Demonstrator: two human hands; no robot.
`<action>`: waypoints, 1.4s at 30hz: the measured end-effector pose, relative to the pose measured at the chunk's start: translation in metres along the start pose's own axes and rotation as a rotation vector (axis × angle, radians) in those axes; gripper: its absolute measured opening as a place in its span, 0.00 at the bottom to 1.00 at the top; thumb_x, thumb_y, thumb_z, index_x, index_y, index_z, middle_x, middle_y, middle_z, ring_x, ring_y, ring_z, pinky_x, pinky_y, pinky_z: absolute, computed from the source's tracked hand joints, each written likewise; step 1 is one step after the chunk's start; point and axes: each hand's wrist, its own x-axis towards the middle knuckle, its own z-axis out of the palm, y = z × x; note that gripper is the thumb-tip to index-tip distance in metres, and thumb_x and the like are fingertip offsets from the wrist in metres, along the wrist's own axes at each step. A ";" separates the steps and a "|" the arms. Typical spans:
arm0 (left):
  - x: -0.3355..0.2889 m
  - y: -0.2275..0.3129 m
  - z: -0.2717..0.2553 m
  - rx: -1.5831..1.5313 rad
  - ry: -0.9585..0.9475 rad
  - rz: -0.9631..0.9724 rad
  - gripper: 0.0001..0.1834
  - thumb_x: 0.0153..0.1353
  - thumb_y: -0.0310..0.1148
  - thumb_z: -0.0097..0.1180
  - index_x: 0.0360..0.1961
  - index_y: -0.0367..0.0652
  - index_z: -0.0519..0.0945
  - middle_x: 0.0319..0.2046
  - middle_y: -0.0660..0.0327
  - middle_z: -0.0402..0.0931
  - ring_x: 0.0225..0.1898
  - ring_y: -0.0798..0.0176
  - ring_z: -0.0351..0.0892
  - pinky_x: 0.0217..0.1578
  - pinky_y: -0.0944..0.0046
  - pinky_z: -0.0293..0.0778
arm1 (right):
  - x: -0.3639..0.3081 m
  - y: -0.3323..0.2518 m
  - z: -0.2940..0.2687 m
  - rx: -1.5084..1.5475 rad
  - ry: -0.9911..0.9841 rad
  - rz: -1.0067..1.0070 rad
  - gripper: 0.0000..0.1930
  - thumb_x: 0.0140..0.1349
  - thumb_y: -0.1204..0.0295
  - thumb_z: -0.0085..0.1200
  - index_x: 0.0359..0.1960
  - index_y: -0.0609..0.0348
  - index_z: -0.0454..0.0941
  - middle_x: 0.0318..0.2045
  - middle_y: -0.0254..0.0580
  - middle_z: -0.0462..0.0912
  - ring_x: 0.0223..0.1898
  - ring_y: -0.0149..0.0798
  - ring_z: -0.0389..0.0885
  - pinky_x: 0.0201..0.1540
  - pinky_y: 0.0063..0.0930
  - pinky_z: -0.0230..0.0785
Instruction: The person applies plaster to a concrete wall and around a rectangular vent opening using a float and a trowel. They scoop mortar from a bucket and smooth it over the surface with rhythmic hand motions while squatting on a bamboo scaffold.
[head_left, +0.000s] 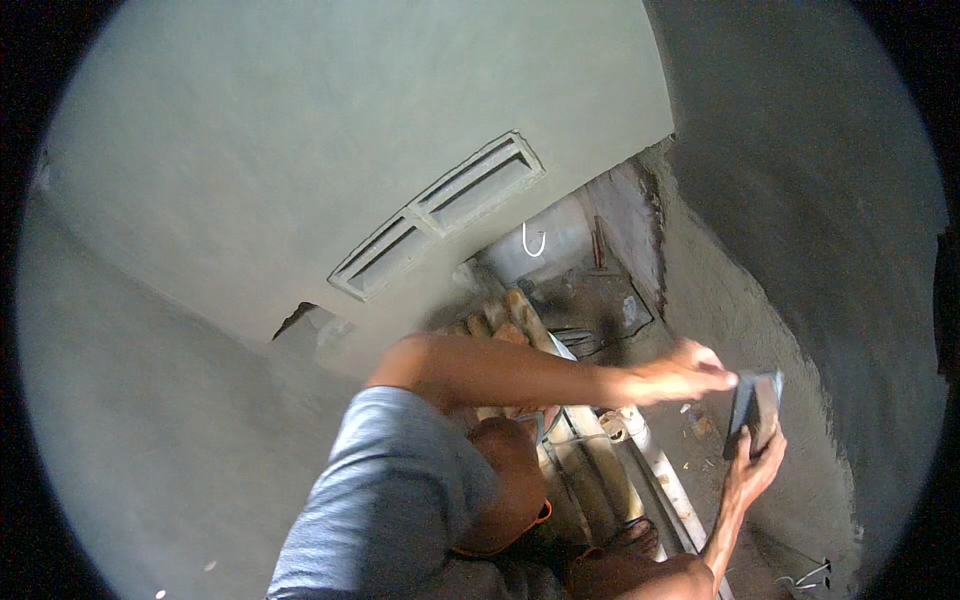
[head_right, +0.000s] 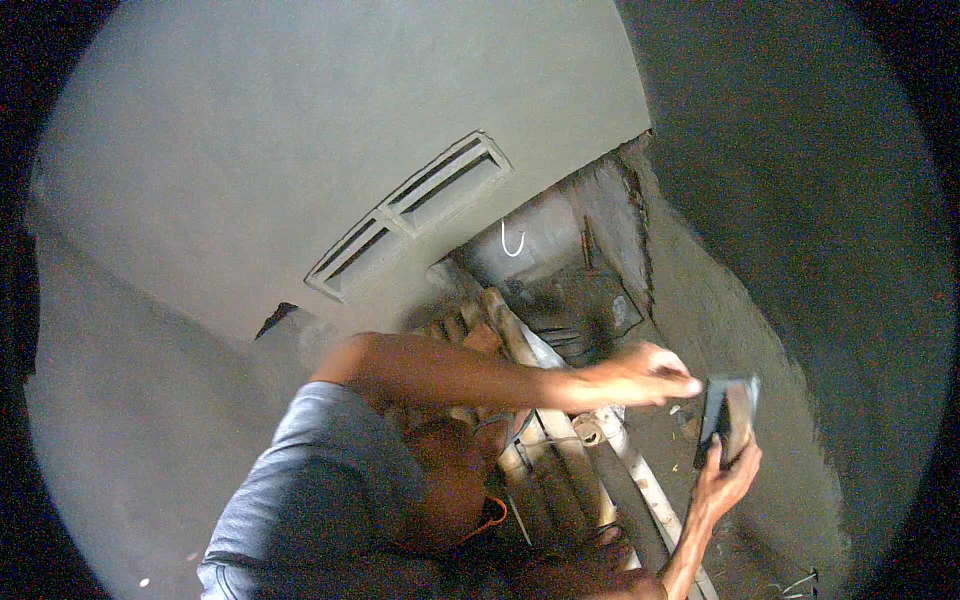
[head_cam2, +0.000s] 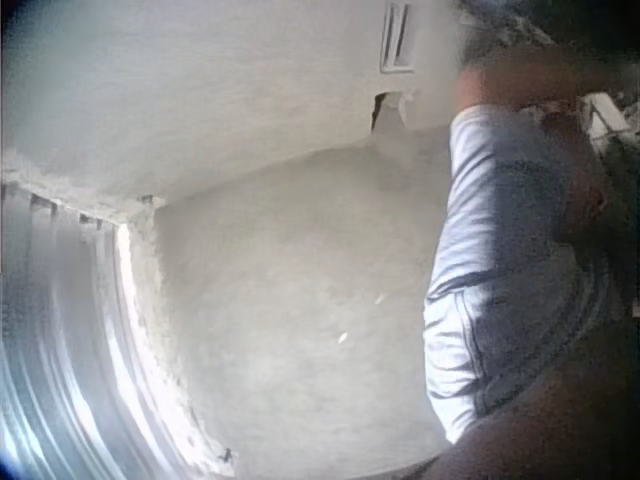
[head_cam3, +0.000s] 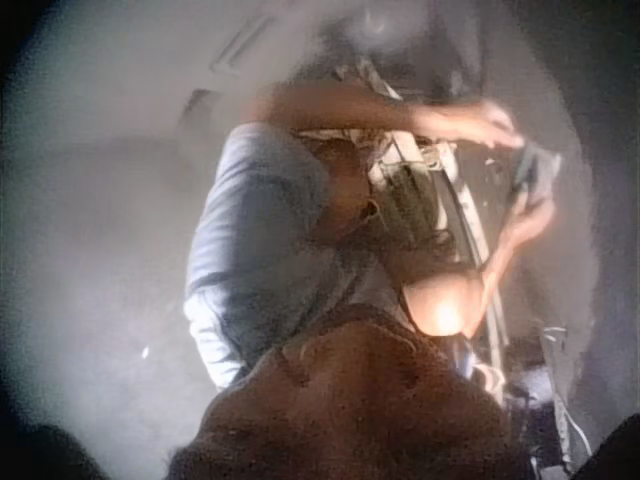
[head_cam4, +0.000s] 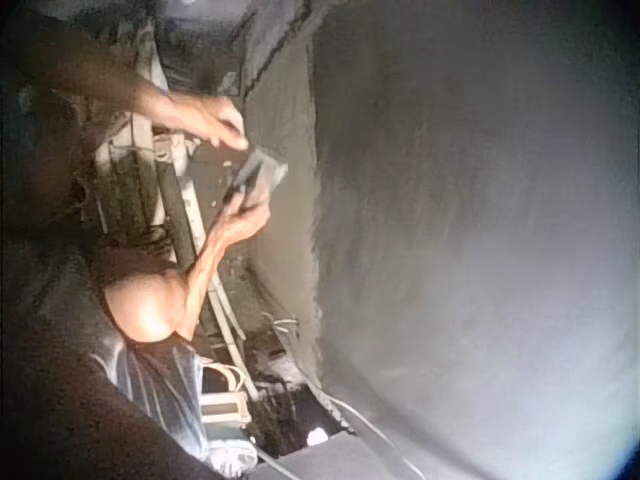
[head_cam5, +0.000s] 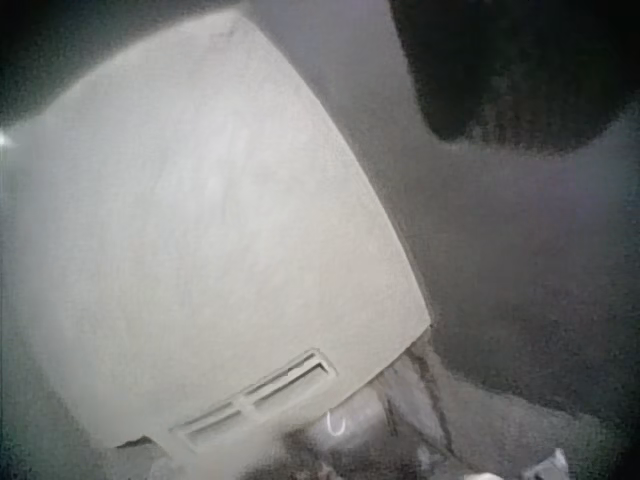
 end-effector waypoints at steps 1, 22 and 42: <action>-0.004 0.002 -0.036 0.195 0.026 0.139 0.24 0.65 0.51 0.66 0.40 0.37 0.87 0.32 0.56 0.86 0.34 0.61 0.84 0.35 0.60 0.78 | 0.000 0.016 -0.001 0.099 0.013 0.110 0.27 0.65 0.66 0.66 0.62 0.66 0.74 0.55 0.54 0.81 0.56 0.53 0.77 0.62 0.44 0.66; -0.103 -0.115 -0.443 1.212 1.065 0.360 0.29 0.60 0.35 0.67 0.62 0.38 0.78 0.66 0.47 0.71 0.65 0.42 0.69 0.69 0.39 0.60 | 0.091 -0.207 -0.025 0.158 -0.214 0.148 0.22 0.67 0.68 0.61 0.59 0.63 0.73 0.47 0.39 0.81 0.44 0.33 0.79 0.46 0.28 0.74; -0.113 -0.094 -0.459 1.152 1.019 0.172 0.40 0.60 0.39 0.67 0.69 0.28 0.68 0.64 0.40 0.71 0.63 0.40 0.69 0.67 0.41 0.59 | 0.367 -0.405 0.160 0.545 -0.100 -0.517 0.37 0.66 0.57 0.66 0.71 0.60 0.63 0.65 0.54 0.75 0.65 0.46 0.74 0.67 0.42 0.68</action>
